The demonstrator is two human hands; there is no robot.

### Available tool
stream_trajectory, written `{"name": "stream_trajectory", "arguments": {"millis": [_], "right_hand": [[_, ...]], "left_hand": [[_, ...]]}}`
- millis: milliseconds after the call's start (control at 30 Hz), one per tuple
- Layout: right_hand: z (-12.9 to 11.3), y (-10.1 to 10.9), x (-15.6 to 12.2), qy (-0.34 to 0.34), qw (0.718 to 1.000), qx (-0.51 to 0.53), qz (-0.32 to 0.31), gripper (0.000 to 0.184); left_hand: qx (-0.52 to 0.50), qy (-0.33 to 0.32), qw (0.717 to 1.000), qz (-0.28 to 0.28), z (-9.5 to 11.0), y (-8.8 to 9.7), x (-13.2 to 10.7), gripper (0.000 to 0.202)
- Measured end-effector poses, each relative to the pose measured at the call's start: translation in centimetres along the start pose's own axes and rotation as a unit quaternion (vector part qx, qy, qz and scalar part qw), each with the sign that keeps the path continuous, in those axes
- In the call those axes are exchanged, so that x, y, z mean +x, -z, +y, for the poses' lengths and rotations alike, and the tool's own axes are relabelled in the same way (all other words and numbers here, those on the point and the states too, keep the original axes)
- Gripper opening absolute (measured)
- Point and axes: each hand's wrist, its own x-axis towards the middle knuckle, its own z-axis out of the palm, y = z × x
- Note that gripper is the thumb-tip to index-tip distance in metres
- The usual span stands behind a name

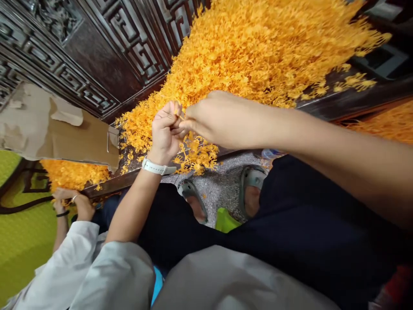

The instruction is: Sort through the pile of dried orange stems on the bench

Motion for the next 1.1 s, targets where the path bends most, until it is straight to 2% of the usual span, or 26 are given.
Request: {"name": "stream_trajectory", "arguments": {"millis": [133,233,300,400,467,500,533,567,600,633,667,700,733,767,800,833,900,933,967,1033,1100], "right_hand": [[-0.3,1.0,1.7,-0.043,0.987,-0.144,-0.055,0.039],[-2.9,0.4,2.1,-0.085,0.942,-0.301,-0.123,0.039],[-5.0,-0.3,1.4,-0.157,0.886,-0.363,-0.241,0.035],[-7.2,-1.2,-0.6,-0.273,0.778,-0.272,-0.495,0.026],[-7.6,-1.1,-1.5,-0.251,0.725,-0.199,-0.609,0.025],[-7.6,-0.7,-1.6,-0.218,0.721,-0.181,-0.632,0.024],[-7.5,0.0,-1.4,-0.182,0.734,-0.154,-0.636,0.021],[-7.3,0.9,-0.8,-0.14,0.773,-0.107,-0.609,0.014],[-7.0,1.9,-0.1,-0.098,0.832,-0.039,-0.544,0.008],[-6.6,2.9,0.8,-0.063,0.895,0.044,-0.439,0.012],[-6.0,3.8,1.8,-0.045,0.945,0.117,-0.301,0.02],[-5.3,4.4,2.7,-0.038,0.975,0.154,-0.157,0.027],[-4.4,4.7,3.5,-0.043,0.988,0.145,-0.037,0.032],[-3.4,4.5,4.1,-0.055,0.993,0.097,0.039,0.035],[-2.4,4.1,4.5,-0.064,0.996,0.029,0.061,0.038],[-1.4,3.3,4.6,-0.06,0.997,-0.039,0.036,0.039],[0.2,1.3,4.3,-0.03,0.99,-0.11,-0.087,0.039],[0.7,0.3,4.1,-0.019,0.984,-0.111,-0.139,0.039],[1.0,-0.5,3.9,-0.011,0.981,-0.101,-0.166,0.038],[1.1,-1.4,3.8,0.004,0.987,-0.076,-0.14,0.038],[1.0,-1.4,4.0,0.029,0.996,-0.066,-0.059,0.04]], "left_hand": [[-0.032,0.019,0.999,0.014,0.4,-0.8,-0.2,0.023],[-0.118,0.026,0.992,0.024,0.6,-1.4,0.2,0.026],[-0.179,0.03,0.983,0.035,1.2,-0.8,1.0,0.03],[-0.265,0.014,0.958,0.105,2.8,2.3,2.7,0.038],[-0.287,-0.02,0.948,0.138,4.1,5.1,3.5,0.041],[-0.286,-0.026,0.948,0.139,4.5,6.3,3.7,0.042],[-0.281,-0.033,0.95,0.132,4.8,7.2,3.7,0.041],[-0.276,-0.036,0.953,0.12,4.8,7.8,3.5,0.041],[-0.271,-0.037,0.956,0.107,4.6,8.0,3.3,0.039],[-0.265,-0.035,0.959,0.094,4.2,7.8,3.0,0.038],[-0.262,-0.031,0.961,0.081,3.8,7.4,2.8,0.036],[-0.259,-0.022,0.963,0.069,3.5,6.8,2.6,0.033],[-0.258,-0.011,0.964,0.059,3.2,6.0,2.4,0.031],[-0.259,-0.001,0.964,0.05,3.1,5.3,2.3,0.03],[-0.265,0.006,0.963,0.038,3.1,4.5,2.1,0.029],[-0.271,0.008,0.962,0.028,3.2,3.9,2.1,0.029],[-0.268,0.004,0.963,0.01,3.6,2.9,1.9,0.033],[-0.256,-0.004,0.967,0.002,3.8,2.6,1.9,0.036],[-0.233,-0.017,0.972,-0.001,3.8,2.4,1.9,0.037],[-0.158,-0.052,0.986,0.003,3.5,2.3,1.8,0.031],[-0.07,-0.073,0.995,0.007,2.7,2.3,1.8,0.029]]}}
